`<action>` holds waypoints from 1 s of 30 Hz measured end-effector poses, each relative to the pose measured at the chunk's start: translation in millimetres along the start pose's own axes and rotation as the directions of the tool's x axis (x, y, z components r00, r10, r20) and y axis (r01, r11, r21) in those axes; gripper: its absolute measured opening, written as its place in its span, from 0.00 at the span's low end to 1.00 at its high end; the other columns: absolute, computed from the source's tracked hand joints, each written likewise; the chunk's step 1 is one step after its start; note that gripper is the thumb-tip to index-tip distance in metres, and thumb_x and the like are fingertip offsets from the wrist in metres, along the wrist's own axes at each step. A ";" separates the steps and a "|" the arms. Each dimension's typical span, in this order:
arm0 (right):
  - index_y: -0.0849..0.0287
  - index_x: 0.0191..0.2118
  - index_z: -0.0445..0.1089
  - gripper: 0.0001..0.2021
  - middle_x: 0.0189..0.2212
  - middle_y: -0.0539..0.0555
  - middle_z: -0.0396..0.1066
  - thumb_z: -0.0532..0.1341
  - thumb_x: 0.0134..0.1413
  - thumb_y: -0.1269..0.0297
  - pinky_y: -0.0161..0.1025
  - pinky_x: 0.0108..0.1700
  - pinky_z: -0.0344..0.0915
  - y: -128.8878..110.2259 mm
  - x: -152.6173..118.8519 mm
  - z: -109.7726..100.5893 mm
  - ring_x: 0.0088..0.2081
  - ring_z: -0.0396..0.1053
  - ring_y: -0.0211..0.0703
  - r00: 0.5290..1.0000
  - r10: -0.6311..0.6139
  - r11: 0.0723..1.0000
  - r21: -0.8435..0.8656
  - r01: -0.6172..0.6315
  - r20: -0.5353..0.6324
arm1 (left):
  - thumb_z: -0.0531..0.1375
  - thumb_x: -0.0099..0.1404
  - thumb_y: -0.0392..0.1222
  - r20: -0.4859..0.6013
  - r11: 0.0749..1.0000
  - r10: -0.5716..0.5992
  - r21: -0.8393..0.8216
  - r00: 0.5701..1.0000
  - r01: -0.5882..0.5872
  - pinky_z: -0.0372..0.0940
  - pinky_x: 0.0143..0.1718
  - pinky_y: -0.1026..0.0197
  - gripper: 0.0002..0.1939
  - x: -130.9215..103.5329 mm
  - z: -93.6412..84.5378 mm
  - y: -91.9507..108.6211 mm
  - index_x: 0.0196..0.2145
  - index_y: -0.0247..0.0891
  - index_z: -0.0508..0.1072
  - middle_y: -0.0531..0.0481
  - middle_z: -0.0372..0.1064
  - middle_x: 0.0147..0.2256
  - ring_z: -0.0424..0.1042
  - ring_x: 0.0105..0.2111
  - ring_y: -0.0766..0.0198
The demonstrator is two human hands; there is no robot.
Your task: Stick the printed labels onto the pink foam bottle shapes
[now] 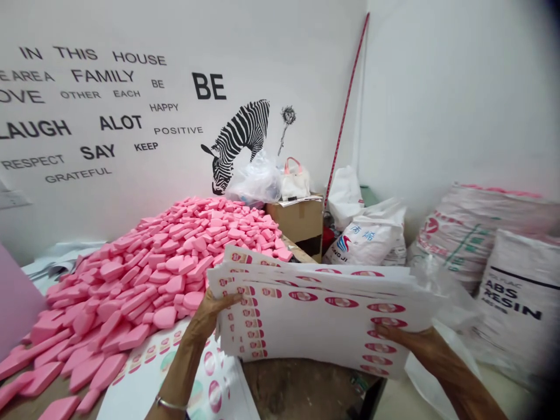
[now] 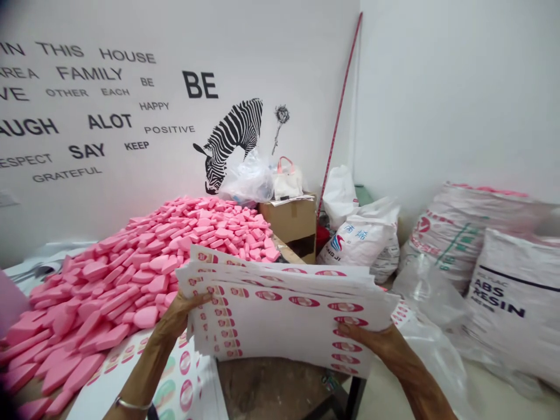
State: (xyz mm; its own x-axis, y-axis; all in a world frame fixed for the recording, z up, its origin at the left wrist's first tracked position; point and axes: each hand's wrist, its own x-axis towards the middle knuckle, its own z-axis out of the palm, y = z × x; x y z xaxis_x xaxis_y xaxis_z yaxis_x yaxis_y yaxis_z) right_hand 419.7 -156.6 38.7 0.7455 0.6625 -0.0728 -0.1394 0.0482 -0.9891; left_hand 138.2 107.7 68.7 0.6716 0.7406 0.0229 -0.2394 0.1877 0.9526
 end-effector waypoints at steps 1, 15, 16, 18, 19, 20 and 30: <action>0.57 0.30 0.78 0.19 0.28 0.55 0.78 0.75 0.23 0.60 0.48 0.33 0.76 -0.4 -1.1 1.3 0.30 0.76 0.56 1.000 -0.015 1.000 -0.018 0.015 -0.006 | 0.71 0.47 0.36 0.007 1.000 -0.025 0.015 1.000 0.025 0.72 0.38 0.48 0.20 -1.4 -1.1 -1.6 0.39 0.33 0.76 0.42 0.78 0.36 0.77 0.34 0.50; 0.61 0.35 0.74 0.26 0.30 0.56 0.78 0.74 0.20 0.60 0.43 0.31 0.77 15.6 18.1 17.0 0.31 0.76 0.55 0.936 -0.216 0.974 -0.126 0.188 -0.277 | 0.70 0.48 0.41 -0.083 0.998 0.064 -0.021 0.994 -0.066 0.73 0.36 0.49 0.21 5.4 33.7 -16.1 0.40 0.31 0.76 0.40 0.78 0.36 0.77 0.33 0.50; 0.61 0.34 0.74 0.25 0.29 0.56 0.78 0.74 0.20 0.60 0.43 0.30 0.77 13.7 24.0 17.5 0.31 0.76 0.55 0.940 -0.211 0.976 -0.116 0.186 -0.270 | 0.70 0.49 0.41 -0.078 0.998 0.066 -0.015 0.995 -0.068 0.73 0.36 0.50 0.21 7.8 32.8 -15.7 0.40 0.30 0.76 0.39 0.78 0.36 0.77 0.33 0.51; 0.61 0.32 0.74 0.24 0.28 0.56 0.78 0.74 0.21 0.59 0.44 0.28 0.76 13.7 34.5 16.5 0.29 0.76 0.56 0.965 -0.148 0.988 -0.081 0.133 -0.218 | 0.69 0.50 0.43 -0.065 0.999 0.054 0.001 0.996 -0.054 0.73 0.35 0.50 0.21 10.9 26.5 -17.0 0.41 0.30 0.75 0.39 0.77 0.36 0.77 0.32 0.51; 0.62 0.31 0.74 0.23 0.27 0.57 0.78 0.74 0.21 0.59 0.45 0.27 0.76 15.5 38.6 15.1 0.27 0.76 0.56 0.978 -0.107 0.993 -0.065 0.097 -0.181 | 0.69 0.51 0.43 -0.056 0.999 0.052 0.018 0.997 -0.051 0.73 0.35 0.50 0.21 11.6 21.8 -18.1 0.42 0.30 0.75 0.38 0.77 0.37 0.77 0.32 0.51; 0.62 0.31 0.74 0.22 0.26 0.57 0.78 0.74 0.21 0.59 0.45 0.26 0.76 18.3 41.9 13.3 0.26 0.75 0.56 0.987 -0.069 0.996 -0.058 0.061 -0.147 | 0.69 0.51 0.43 -0.045 0.998 0.057 0.043 0.997 -0.055 0.73 0.35 0.51 0.22 12.2 16.8 -19.1 0.42 0.30 0.74 0.38 0.77 0.38 0.77 0.33 0.51; 0.59 0.32 0.74 0.25 0.28 0.52 0.78 0.75 0.19 0.58 0.45 0.29 0.77 31.4 38.1 9.7 0.30 0.76 0.57 0.977 -0.031 0.995 -0.096 0.011 -0.210 | 0.52 0.64 0.59 0.127 0.945 0.268 0.158 0.955 -0.286 0.68 0.42 0.50 0.28 35.7 6.5 53.3 0.51 0.35 0.70 0.37 0.72 0.47 0.72 0.46 0.47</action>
State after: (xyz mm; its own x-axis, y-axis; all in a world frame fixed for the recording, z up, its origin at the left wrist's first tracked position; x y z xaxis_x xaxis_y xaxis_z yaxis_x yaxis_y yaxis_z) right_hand 437.4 -122.5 6.1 0.8698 0.4887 -0.0677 -0.0684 -0.0164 -0.9975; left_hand 154.0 139.9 122.3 0.6662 0.6757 0.3158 -0.3077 -0.1367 0.9416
